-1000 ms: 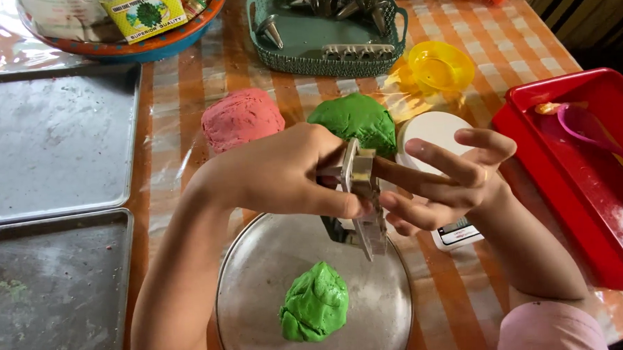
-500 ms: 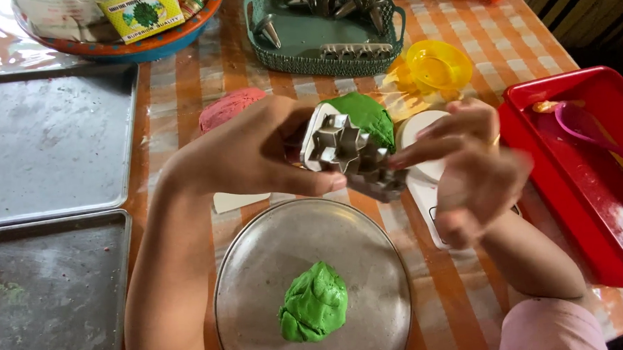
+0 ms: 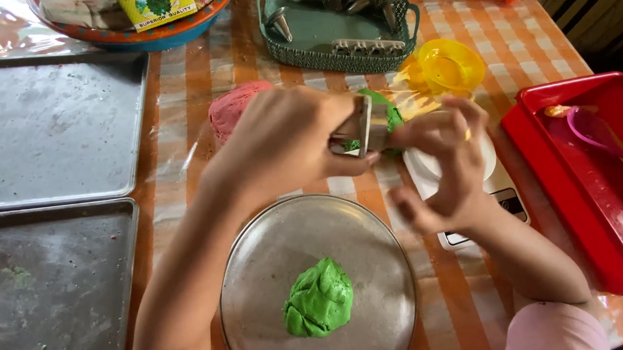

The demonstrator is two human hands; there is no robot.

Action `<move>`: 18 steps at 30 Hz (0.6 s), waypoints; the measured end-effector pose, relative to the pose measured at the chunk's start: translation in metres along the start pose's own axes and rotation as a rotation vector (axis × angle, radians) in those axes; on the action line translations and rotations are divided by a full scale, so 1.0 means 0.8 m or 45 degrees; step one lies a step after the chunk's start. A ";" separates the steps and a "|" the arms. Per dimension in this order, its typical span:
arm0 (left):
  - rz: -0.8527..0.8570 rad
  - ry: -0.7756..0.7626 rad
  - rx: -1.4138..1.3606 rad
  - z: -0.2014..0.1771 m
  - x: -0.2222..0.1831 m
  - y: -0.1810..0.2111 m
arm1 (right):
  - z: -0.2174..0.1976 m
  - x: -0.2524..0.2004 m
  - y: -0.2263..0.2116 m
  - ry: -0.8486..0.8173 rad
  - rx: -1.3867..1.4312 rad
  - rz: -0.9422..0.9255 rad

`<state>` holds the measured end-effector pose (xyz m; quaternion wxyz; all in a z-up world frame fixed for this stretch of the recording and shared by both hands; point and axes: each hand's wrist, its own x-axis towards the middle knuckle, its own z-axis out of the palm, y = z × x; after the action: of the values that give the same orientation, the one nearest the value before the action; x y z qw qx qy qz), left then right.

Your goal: Weighing, kneading, and molding colored dough into star shapes on a production table.

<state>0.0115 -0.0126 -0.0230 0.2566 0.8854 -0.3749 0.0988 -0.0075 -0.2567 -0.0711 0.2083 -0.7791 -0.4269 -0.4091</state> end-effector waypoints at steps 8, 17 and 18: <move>0.475 0.752 0.860 0.041 0.021 0.009 | -0.047 0.016 0.025 0.221 1.661 1.122; -0.151 -0.183 0.054 -0.016 0.007 -0.005 | -0.050 0.024 0.020 0.181 1.976 1.265; -0.373 -0.278 0.043 -0.028 0.003 -0.005 | -0.050 0.023 0.024 0.200 1.867 1.294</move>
<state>0.0166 0.0001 -0.0051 0.2112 0.9401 -0.2660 -0.0299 -0.0046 -0.2851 -0.0327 0.8385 -0.5150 -0.1691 0.0562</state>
